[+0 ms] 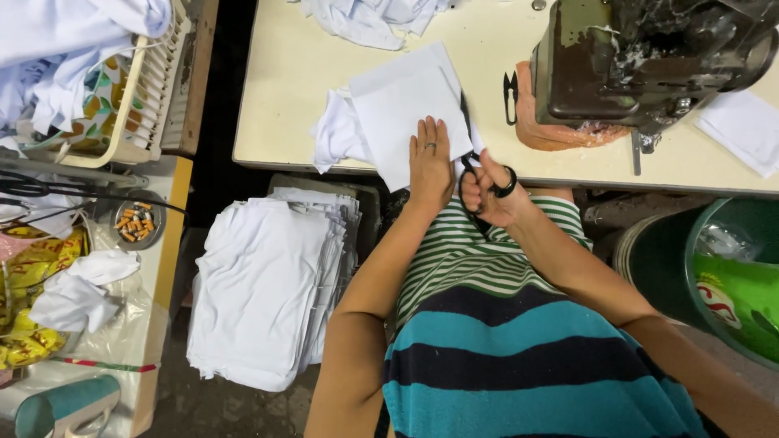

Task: Trimming and cutting small pieces of white fabric using scissors at a sewing factory workstation.

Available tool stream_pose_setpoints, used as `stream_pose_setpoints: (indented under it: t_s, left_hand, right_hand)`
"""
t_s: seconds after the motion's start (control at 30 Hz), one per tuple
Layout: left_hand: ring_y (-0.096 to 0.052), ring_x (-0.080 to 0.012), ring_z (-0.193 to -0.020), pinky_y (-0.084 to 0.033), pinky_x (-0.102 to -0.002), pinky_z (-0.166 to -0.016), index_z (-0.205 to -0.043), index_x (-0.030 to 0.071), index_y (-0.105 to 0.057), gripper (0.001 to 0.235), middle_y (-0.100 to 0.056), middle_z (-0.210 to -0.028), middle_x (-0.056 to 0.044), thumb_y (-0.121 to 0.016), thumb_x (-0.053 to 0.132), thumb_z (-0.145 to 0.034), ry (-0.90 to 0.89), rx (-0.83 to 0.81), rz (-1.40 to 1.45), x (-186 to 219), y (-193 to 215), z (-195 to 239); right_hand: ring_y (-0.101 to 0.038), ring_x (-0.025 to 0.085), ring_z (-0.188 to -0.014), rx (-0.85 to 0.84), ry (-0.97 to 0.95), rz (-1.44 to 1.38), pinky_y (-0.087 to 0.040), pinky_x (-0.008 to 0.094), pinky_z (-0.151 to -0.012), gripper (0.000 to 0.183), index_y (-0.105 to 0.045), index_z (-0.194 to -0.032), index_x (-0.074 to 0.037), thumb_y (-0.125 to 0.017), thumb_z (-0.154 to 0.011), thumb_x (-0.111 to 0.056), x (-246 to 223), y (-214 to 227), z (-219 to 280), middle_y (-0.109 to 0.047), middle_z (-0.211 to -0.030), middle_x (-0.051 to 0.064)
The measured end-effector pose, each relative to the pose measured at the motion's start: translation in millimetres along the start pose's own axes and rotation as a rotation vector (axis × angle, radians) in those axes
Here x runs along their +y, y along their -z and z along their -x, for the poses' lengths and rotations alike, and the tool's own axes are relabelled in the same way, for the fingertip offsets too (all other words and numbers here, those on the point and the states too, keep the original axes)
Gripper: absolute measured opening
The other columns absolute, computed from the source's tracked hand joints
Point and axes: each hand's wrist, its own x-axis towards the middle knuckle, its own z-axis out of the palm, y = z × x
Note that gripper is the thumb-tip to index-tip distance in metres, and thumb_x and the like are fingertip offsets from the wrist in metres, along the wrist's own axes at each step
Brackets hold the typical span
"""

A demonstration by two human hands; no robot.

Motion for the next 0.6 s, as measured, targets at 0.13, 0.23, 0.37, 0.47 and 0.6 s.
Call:
stream_pose_setpoints:
  t_s: [0.13, 0.23, 0.37, 0.47, 0.6]
  left_hand:
    - [-0.013, -0.0447, -0.158, -0.010, -0.057, -0.129, -0.164, -0.002, -0.016, 0.078, -0.018, -0.168, -0.030, -0.057, 0.005, -0.098, -0.008, -0.034, 0.052, 4, 15, 0]
    - [-0.014, -0.0456, -0.158, -0.011, -0.058, -0.128, -0.164, -0.002, -0.016, 0.075, -0.018, -0.168, -0.031, -0.053, 0.003, -0.098, -0.025, -0.024, 0.121, 10, 29, 2]
    - [-0.010, -0.0445, -0.159, -0.010, -0.057, -0.127, -0.166, 0.001, -0.014, 0.072, -0.015, -0.169, -0.029, -0.048, 0.004, -0.102, -0.079, 0.007, 0.223, 6, 30, 5]
    - [-0.011, -0.0462, -0.158, -0.010, -0.060, -0.127, -0.165, 0.001, -0.017, 0.076, -0.015, -0.169, -0.029, -0.053, 0.000, -0.098, -0.071, 0.007, 0.260, 3, 29, 4]
    - [-0.013, -0.0480, -0.157, -0.011, -0.063, -0.126, -0.165, 0.001, -0.018, 0.074, -0.018, -0.168, -0.031, -0.051, -0.003, -0.098, -0.037, 0.017, 0.326, 5, 33, 4]
  right_hand:
    - [-0.046, 0.012, -0.053, 0.126, -0.015, 0.094, -0.041, 0.023, -0.049, 0.060, -0.052, -0.086, -0.014, -0.052, -0.098, -0.073, 2, 1, 4, -0.038, -0.066, -0.005]
    - [-0.051, 0.016, -0.059, 0.090, -0.019, 0.049, -0.042, 0.026, -0.055, 0.071, -0.054, -0.089, -0.011, -0.048, -0.092, -0.082, -9, -16, 3, -0.044, -0.069, -0.001]
    - [-0.053, 0.018, -0.067, 0.030, -0.004, -0.026, -0.044, 0.027, -0.064, 0.081, -0.055, -0.091, -0.007, -0.048, -0.084, -0.087, -29, -41, -10, -0.049, -0.075, 0.003]
    - [-0.052, 0.015, -0.060, 0.152, -0.006, -0.002, -0.044, 0.025, -0.057, 0.067, -0.055, -0.086, -0.008, -0.060, -0.091, -0.074, -27, -32, -22, -0.045, -0.071, 0.000]
    - [-0.046, 0.011, -0.053, 0.170, 0.004, 0.071, -0.038, 0.021, -0.051, 0.061, -0.049, -0.084, -0.013, -0.063, -0.094, -0.071, -25, -15, -28, -0.038, -0.067, -0.005]
